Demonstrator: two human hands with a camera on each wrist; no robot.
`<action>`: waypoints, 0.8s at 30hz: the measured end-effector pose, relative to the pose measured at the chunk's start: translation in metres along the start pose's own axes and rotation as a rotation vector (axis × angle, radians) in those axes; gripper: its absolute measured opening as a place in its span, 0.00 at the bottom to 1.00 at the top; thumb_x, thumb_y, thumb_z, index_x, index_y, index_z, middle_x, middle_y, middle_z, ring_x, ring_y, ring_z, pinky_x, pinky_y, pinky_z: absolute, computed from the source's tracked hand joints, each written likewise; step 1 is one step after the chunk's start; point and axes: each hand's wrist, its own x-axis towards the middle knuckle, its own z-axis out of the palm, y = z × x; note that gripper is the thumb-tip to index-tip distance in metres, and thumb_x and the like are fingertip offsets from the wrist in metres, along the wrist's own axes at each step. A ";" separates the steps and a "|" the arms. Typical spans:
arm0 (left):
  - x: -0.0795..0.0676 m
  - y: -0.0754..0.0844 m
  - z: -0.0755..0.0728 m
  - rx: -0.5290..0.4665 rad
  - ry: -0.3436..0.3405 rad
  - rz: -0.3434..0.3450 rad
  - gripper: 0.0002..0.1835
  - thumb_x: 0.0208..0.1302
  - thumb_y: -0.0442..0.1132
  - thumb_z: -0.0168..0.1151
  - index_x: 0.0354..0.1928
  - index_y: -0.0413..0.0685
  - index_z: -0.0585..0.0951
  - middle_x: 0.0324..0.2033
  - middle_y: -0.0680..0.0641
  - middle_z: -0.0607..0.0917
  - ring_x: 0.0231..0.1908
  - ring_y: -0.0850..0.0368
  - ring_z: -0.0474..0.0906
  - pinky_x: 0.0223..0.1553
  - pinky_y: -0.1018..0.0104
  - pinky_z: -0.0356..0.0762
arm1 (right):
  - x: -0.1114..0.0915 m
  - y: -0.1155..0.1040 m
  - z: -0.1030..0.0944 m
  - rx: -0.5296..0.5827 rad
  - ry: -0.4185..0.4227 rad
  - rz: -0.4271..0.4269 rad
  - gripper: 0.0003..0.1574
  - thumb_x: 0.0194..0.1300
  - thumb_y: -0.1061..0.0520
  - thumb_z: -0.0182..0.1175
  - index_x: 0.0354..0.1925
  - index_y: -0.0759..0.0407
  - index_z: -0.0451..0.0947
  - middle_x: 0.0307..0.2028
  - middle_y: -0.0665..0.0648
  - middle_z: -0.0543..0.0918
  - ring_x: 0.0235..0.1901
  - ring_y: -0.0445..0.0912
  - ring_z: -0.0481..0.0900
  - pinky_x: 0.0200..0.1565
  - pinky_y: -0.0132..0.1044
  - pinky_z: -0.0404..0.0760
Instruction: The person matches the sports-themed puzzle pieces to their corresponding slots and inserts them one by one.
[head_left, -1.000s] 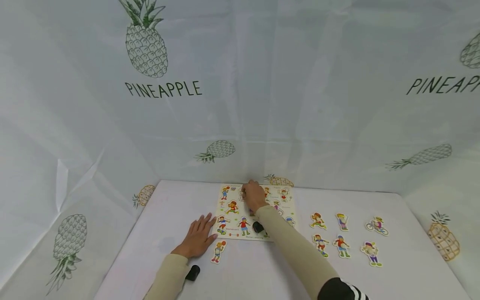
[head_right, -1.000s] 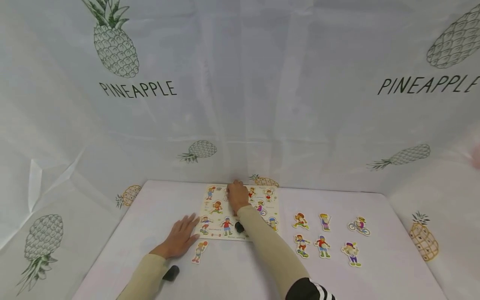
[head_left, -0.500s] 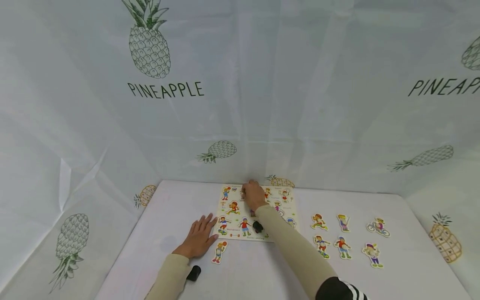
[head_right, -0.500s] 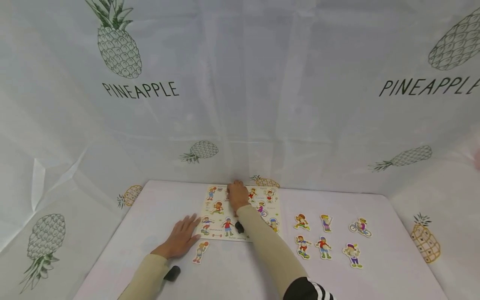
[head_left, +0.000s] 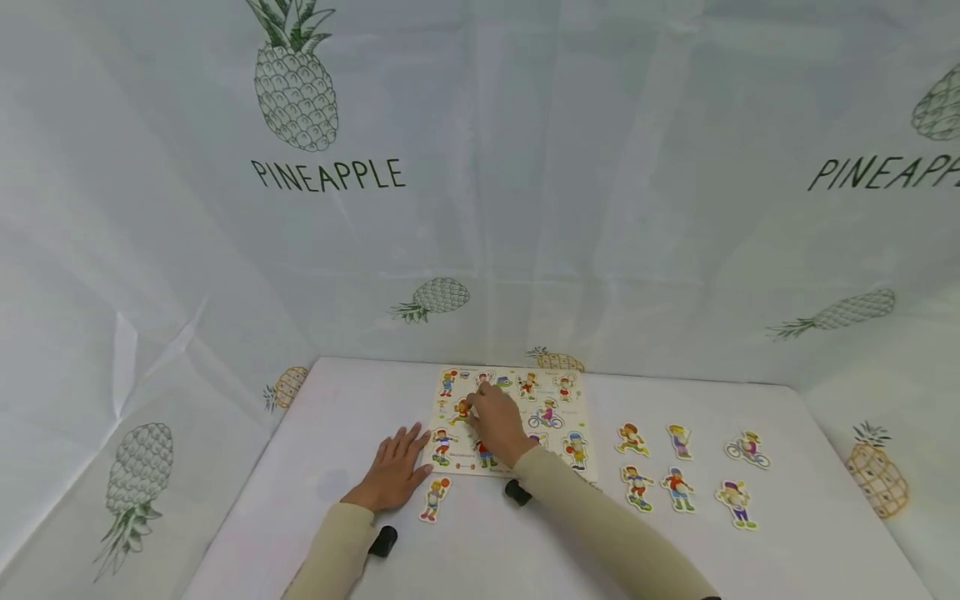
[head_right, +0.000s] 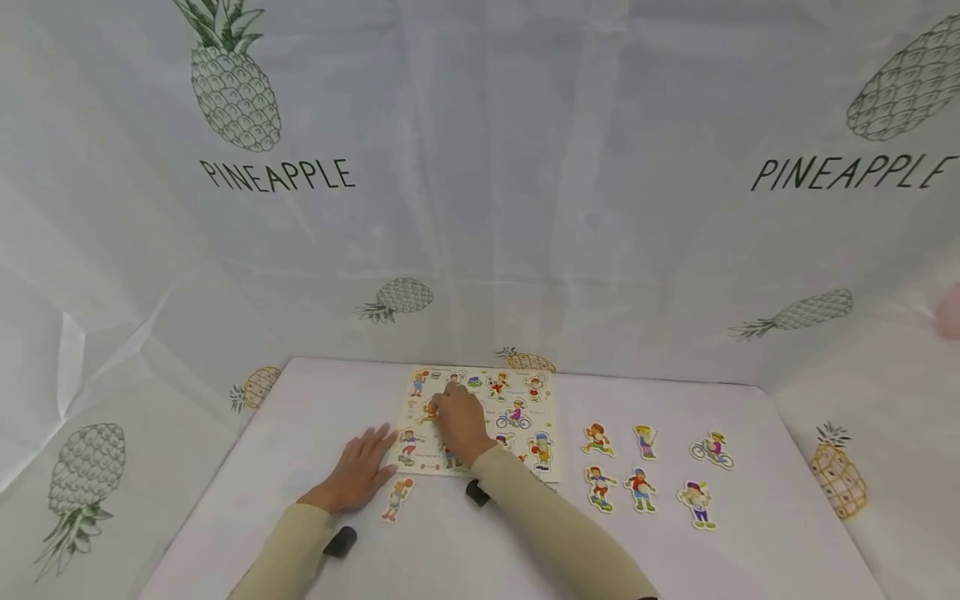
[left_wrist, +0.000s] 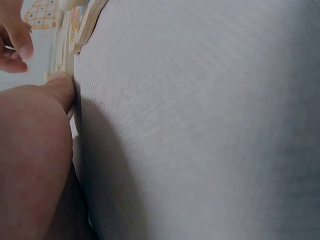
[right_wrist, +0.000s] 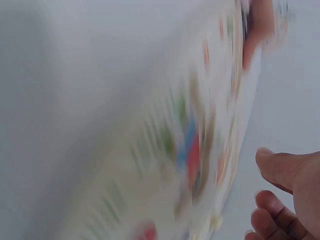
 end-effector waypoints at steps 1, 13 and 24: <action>0.000 -0.001 0.000 0.003 0.003 0.000 0.34 0.82 0.48 0.55 0.81 0.39 0.61 0.83 0.35 0.55 0.81 0.29 0.46 0.79 0.31 0.44 | -0.006 -0.006 0.000 0.009 -0.006 -0.020 0.10 0.62 0.58 0.78 0.41 0.55 0.88 0.39 0.54 0.82 0.38 0.48 0.82 0.40 0.39 0.84; -0.005 0.004 -0.008 -0.020 0.014 0.035 0.34 0.83 0.49 0.53 0.79 0.35 0.62 0.80 0.30 0.57 0.79 0.24 0.47 0.76 0.28 0.43 | -0.059 -0.064 0.007 0.022 -0.213 -0.142 0.10 0.64 0.49 0.77 0.41 0.49 0.89 0.37 0.46 0.79 0.37 0.38 0.77 0.38 0.29 0.76; -0.003 0.017 -0.014 0.010 -0.031 -0.026 0.33 0.82 0.47 0.54 0.80 0.38 0.63 0.81 0.33 0.56 0.80 0.28 0.47 0.78 0.30 0.43 | -0.072 -0.079 0.010 -0.039 -0.236 -0.094 0.10 0.61 0.48 0.79 0.35 0.46 0.86 0.34 0.44 0.76 0.33 0.37 0.73 0.33 0.28 0.70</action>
